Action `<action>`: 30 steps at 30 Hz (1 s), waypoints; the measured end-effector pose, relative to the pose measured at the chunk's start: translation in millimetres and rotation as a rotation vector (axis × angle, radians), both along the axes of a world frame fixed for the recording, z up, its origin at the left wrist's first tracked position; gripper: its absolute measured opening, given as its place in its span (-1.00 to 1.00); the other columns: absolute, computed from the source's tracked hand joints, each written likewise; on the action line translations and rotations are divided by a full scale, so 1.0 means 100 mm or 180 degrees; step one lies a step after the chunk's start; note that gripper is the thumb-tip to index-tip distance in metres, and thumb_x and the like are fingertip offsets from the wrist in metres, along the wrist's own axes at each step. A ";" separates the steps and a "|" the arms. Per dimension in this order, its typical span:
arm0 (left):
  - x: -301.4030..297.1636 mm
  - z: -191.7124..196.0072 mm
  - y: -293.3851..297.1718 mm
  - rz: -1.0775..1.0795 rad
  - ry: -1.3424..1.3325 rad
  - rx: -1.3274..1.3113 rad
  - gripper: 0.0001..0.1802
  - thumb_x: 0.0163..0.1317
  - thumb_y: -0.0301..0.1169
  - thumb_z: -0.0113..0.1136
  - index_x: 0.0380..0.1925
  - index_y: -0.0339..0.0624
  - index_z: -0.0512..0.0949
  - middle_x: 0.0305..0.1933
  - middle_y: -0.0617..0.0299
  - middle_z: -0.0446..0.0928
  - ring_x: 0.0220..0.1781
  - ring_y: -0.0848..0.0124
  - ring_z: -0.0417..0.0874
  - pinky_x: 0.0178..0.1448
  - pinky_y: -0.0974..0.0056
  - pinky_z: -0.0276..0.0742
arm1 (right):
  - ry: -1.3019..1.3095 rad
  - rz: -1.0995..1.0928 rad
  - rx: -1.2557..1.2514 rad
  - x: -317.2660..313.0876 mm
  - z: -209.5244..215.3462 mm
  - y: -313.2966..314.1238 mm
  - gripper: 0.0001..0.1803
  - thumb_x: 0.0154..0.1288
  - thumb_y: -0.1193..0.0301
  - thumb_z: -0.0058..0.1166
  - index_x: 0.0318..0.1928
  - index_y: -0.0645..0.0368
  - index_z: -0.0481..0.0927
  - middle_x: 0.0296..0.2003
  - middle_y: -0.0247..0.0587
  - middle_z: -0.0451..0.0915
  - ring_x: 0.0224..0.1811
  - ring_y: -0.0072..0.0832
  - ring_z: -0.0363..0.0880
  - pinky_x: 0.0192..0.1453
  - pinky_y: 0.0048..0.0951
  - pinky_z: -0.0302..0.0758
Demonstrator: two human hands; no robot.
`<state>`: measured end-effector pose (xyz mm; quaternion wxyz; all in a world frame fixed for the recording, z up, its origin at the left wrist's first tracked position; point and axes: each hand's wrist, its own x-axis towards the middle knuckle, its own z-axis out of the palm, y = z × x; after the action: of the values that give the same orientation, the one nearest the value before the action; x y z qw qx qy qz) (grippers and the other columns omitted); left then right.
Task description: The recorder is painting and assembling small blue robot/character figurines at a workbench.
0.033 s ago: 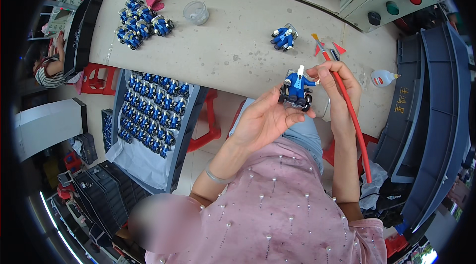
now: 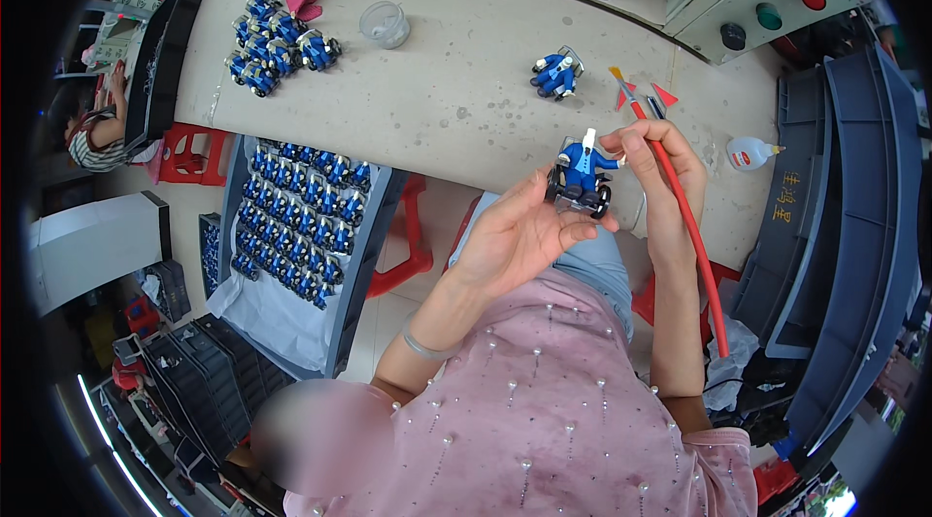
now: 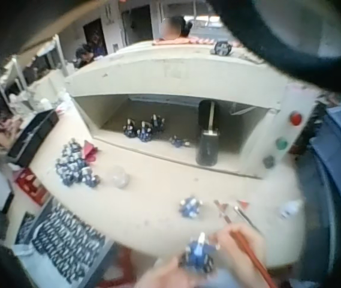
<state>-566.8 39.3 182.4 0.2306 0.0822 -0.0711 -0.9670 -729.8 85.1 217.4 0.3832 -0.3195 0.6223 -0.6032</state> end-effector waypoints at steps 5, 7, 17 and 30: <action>0.00 0.00 0.01 -0.0068 -0.0035 0.0093 -0.45 0.50 -0.11 -0.28 0.20 -0.39 0.24 0.10 -0.08 0.43 0.08 0.02 0.54 0.10 0.18 0.54 | -0.0039 0.0013 -0.0029 0.00 -0.04 0.00 -0.81 0.35 0.36 0.11 -0.23 0.27 0.55 -0.31 -0.17 0.66 -0.20 -0.56 0.59 -0.03 -0.53 0.45; 0.00 0.01 0.01 -0.0102 -0.0020 0.0113 -0.44 0.49 -0.09 -0.27 0.20 -0.40 0.25 0.09 -0.08 0.44 0.08 0.02 0.54 0.10 0.18 0.55 | -0.0040 -0.0011 -0.0012 0.00 -0.06 0.00 -0.82 0.35 0.37 0.11 -0.23 0.27 0.55 -0.32 -0.17 0.66 -0.20 -0.57 0.59 -0.04 -0.53 0.45; 0.01 -0.02 0.03 -0.0084 -0.0115 -0.0081 -0.46 0.49 -0.09 -0.29 0.30 -0.20 0.19 0.15 -0.12 0.41 0.10 0.04 0.53 0.07 0.16 0.49 | -0.0078 0.0234 -0.0085 -0.02 -0.13 0.02 -0.80 0.37 0.37 0.08 -0.17 0.28 0.57 -0.27 -0.15 0.66 -0.18 -0.56 0.58 -0.01 -0.52 0.45; -0.04 0.05 -0.08 0.0515 -0.0584 -0.1581 -0.20 0.36 -0.26 0.01 0.46 -0.09 -0.19 0.29 -0.13 0.28 0.34 0.08 0.34 0.38 -0.09 0.24 | 0.1320 0.0732 -0.0636 0.02 -0.08 0.10 -0.35 -0.18 0.31 0.49 -0.01 0.20 0.52 0.06 -0.08 0.53 -0.08 -0.37 0.56 0.00 -0.40 0.49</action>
<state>-570.5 31.4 187.1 0.3128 0.1159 -0.3199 -0.8868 -728.1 95.1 209.5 0.2800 -0.5414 0.5844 -0.5357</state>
